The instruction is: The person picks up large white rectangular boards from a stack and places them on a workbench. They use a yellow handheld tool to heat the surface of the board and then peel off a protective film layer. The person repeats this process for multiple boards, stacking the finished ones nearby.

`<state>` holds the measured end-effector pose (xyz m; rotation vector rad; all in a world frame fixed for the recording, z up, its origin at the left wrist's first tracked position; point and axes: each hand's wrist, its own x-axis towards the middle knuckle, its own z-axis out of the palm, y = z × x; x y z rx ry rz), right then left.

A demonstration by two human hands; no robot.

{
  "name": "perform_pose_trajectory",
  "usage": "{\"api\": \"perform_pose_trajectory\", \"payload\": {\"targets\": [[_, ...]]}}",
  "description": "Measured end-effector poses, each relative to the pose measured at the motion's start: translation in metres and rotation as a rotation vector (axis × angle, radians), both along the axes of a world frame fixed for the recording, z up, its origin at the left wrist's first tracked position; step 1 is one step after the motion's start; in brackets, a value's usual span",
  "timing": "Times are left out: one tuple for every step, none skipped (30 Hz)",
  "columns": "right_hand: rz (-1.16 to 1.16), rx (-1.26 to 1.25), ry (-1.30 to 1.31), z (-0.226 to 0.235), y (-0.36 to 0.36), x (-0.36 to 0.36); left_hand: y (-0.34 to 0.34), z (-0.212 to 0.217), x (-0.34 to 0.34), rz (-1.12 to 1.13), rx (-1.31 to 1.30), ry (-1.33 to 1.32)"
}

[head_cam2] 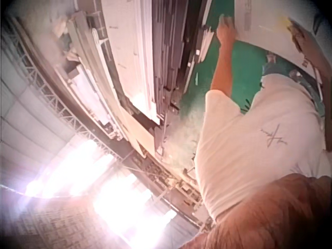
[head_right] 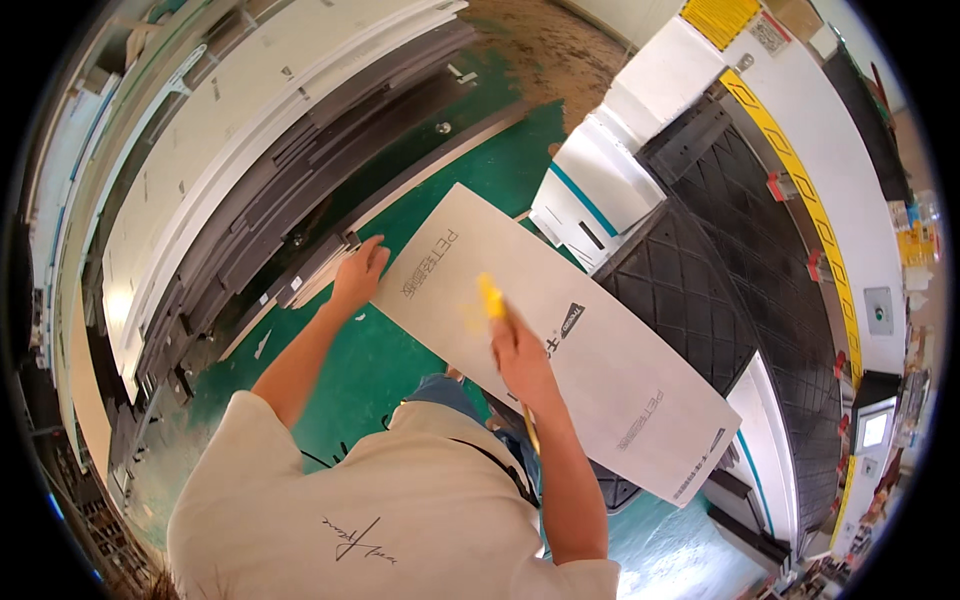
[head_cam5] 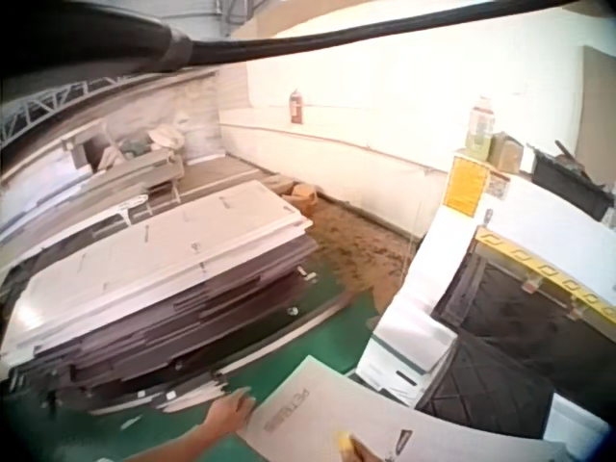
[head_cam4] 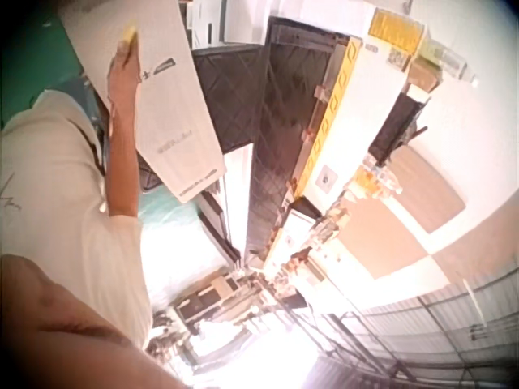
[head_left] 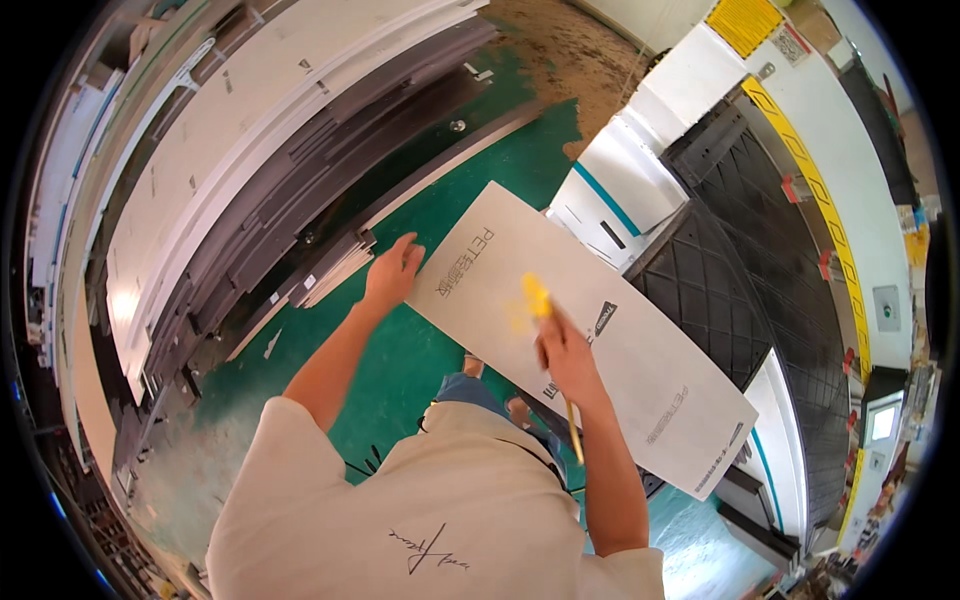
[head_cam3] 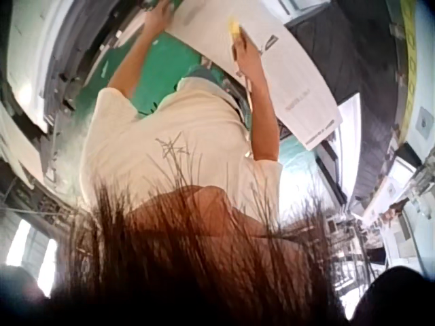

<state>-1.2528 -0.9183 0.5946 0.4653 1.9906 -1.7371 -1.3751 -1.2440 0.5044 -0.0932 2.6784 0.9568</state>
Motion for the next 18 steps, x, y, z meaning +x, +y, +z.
{"api": "perform_pose_trajectory", "payload": {"targets": [[-0.008,0.007,0.005,0.000,-0.002,-0.003,-0.003,-0.006,0.008,-0.063,-0.014,0.026],[-0.012,0.013,0.008,0.002,-0.003,-0.006,-0.007,-0.011,0.019,-0.121,-0.029,0.050],[-0.015,0.022,0.012,0.006,-0.004,-0.010,-0.006,-0.011,0.028,-0.178,-0.040,0.077],[0.131,-0.074,-0.068,0.021,-0.001,-0.004,-0.002,-0.010,0.037,-0.289,-0.144,0.139],[0.109,-0.092,-0.097,0.025,0.004,0.008,0.007,0.004,0.047,-0.408,-0.240,0.202],[0.094,-0.112,-0.129,0.029,0.009,0.024,0.014,0.015,0.058,-0.520,-0.335,0.264],[0.071,-0.127,-0.161,0.032,0.015,0.043,0.020,0.020,0.065,-0.597,-0.319,0.237],[-0.109,0.001,-0.192,0.025,0.022,0.067,0.024,0.024,0.069,-0.673,-0.308,0.212],[-0.120,0.037,-0.223,0.026,0.031,0.086,0.028,0.024,0.075,-0.732,-0.305,0.182],[-0.131,0.073,-0.254,0.030,0.042,0.106,0.037,0.017,0.081,-0.811,-0.267,0.184],[-0.138,0.097,-0.278,0.030,0.048,0.124,0.045,0.012,0.085,-0.886,-0.242,0.190],[-0.143,0.000,-0.256,0.032,0.050,0.144,0.055,0.009,0.085,-0.966,-0.214,0.203],[-0.147,-0.097,-0.233,0.034,0.050,0.166,0.068,0.006,0.086,-0.999,-0.258,0.211],[-0.152,-0.193,-0.205,0.035,0.055,0.181,0.085,0.006,0.088,-1.034,-0.301,0.222],[-0.366,-0.084,-0.199,0.023,0.066,0.195,0.100,0.005,0.091,-1.078,-0.338,0.233],[-0.581,0.033,-0.190,-0.001,0.080,0.213,0.113,0.005,0.095,-1.111,-0.325,0.284],[-0.806,0.158,-0.177,-0.019,0.094,0.232,0.127,0.005,0.098,-1.135,-0.284,0.307],[-1.054,0.192,-0.116,-0.023,0.110,0.243,0.136,0.005,0.105,-1.162,-0.235,0.318]]}}
